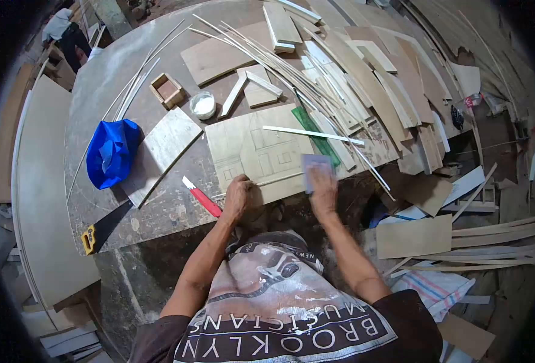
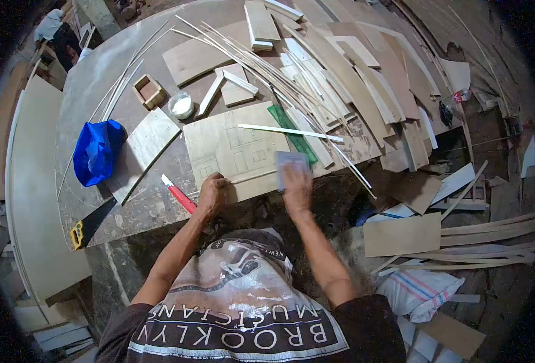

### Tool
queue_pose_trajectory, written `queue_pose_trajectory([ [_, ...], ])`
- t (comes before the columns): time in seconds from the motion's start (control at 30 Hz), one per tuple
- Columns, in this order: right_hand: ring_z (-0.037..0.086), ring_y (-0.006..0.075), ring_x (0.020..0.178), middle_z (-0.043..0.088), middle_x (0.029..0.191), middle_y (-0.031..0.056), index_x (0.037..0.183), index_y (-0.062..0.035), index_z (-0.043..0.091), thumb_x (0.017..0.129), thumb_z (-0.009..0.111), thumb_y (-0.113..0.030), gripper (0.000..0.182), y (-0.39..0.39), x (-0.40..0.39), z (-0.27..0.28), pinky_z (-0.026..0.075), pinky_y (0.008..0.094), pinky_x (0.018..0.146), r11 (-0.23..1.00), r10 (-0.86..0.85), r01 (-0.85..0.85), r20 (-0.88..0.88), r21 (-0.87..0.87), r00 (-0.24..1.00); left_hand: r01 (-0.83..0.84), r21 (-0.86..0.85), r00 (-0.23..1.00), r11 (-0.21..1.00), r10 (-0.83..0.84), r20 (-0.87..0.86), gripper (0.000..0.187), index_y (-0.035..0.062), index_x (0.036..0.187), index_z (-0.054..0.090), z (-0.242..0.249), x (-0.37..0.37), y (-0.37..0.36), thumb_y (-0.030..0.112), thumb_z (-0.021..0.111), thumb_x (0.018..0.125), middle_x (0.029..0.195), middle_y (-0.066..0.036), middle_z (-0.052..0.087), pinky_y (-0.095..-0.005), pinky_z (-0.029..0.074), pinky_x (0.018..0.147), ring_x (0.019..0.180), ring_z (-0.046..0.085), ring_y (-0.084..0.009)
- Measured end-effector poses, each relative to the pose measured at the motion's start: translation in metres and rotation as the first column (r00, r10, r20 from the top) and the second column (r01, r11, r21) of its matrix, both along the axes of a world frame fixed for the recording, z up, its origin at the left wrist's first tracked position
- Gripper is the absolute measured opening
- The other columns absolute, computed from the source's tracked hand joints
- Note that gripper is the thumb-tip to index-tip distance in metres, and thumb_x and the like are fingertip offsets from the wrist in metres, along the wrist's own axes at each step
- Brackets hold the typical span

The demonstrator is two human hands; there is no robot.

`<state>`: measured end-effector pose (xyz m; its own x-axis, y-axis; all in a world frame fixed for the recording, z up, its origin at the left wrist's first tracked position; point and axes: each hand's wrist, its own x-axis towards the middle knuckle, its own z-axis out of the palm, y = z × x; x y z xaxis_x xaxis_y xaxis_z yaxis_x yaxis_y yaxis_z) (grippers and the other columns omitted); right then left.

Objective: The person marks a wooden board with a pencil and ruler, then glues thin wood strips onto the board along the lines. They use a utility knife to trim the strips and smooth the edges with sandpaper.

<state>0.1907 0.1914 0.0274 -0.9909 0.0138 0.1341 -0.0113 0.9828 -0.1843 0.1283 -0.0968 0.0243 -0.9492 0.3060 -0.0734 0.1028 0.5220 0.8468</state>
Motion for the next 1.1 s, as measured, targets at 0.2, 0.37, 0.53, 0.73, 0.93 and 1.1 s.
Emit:
queue_pose_trajectory([
  [0.2,0.044,0.0351,0.139,0.051,0.152,0.0063,0.142,-0.0116,0.057,0.087,0.053,-0.005,0.056,-0.08,-0.006,-0.011,0.031,0.0567,0.116,0.97,0.243,-0.241,0.032,-0.041,0.97,0.064,-0.048,0.979,0.997,-0.072,-0.191,0.023,-0.0004,0.086,0.074,-0.034,-0.007,0.001,0.001,0.067,0.064,0.087,-0.018,0.063,-0.0458,0.05,0.081,0.091,0.061,-0.0392],
  [0.37,0.046,0.0368,0.136,0.053,0.149,0.0111,0.144,-0.0089,0.054,0.09,0.052,-0.005,0.054,0.028,-0.017,-0.022,0.032,0.0558,0.114,0.995,-0.083,0.089,-0.1,0.054,0.992,0.064,-0.037,0.988,0.997,-0.068,-0.142,0.021,-0.0006,0.083,0.074,-0.036,-0.011,0.001,0.0,0.066,0.063,0.083,-0.02,0.062,-0.0479,0.052,0.077,0.086,0.062,-0.0408],
  [0.53,0.04,0.0351,0.143,0.047,0.155,0.008,0.147,-0.0125,0.051,0.087,0.054,-0.006,0.06,-0.067,-0.015,-0.016,0.032,0.0598,0.113,0.955,0.274,-0.279,-0.058,-0.105,0.96,0.075,0.021,0.982,0.997,-0.07,-0.177,0.021,-0.0029,0.082,0.073,-0.04,-0.015,0.001,-0.001,0.064,0.063,0.081,-0.021,0.064,-0.0476,0.052,0.076,0.086,0.063,-0.0409],
  [0.73,0.038,0.033,0.144,0.045,0.157,0.0058,0.151,-0.0167,0.047,0.091,0.049,-0.005,0.061,-0.022,-0.014,-0.025,0.031,0.0573,0.115,0.988,0.155,-0.155,0.038,-0.01,0.987,0.102,-0.025,0.979,0.994,-0.105,-0.175,0.025,-0.0024,0.086,0.074,-0.053,-0.015,-0.002,-0.003,0.063,0.064,0.084,-0.022,0.065,-0.047,0.053,0.079,0.089,0.064,-0.0412],
  [0.93,0.04,0.036,0.142,0.047,0.155,0.0063,0.148,-0.0153,0.052,0.087,0.055,-0.006,0.061,-0.08,-0.005,-0.017,0.034,0.0574,0.113,0.957,0.29,-0.29,0.014,-0.025,0.957,0.128,-0.038,0.981,0.991,-0.132,-0.141,0.029,-0.0019,0.091,0.074,-0.034,-0.013,0.0,-0.004,0.063,0.064,0.086,-0.021,0.065,-0.0466,0.053,0.08,0.091,0.064,-0.0414],
  [1.1,0.041,0.0362,0.141,0.046,0.156,0.0082,0.149,-0.0155,0.05,0.085,0.057,-0.004,0.065,-0.005,-0.012,-0.021,0.035,0.0564,0.111,0.971,0.214,-0.214,0.012,0.104,0.977,0.119,-0.036,0.982,0.992,-0.123,-0.144,0.027,-0.0014,0.091,0.074,-0.041,-0.019,-0.001,-0.004,0.063,0.066,0.086,-0.022,0.065,-0.0467,0.053,0.08,0.09,0.064,-0.0417],
])
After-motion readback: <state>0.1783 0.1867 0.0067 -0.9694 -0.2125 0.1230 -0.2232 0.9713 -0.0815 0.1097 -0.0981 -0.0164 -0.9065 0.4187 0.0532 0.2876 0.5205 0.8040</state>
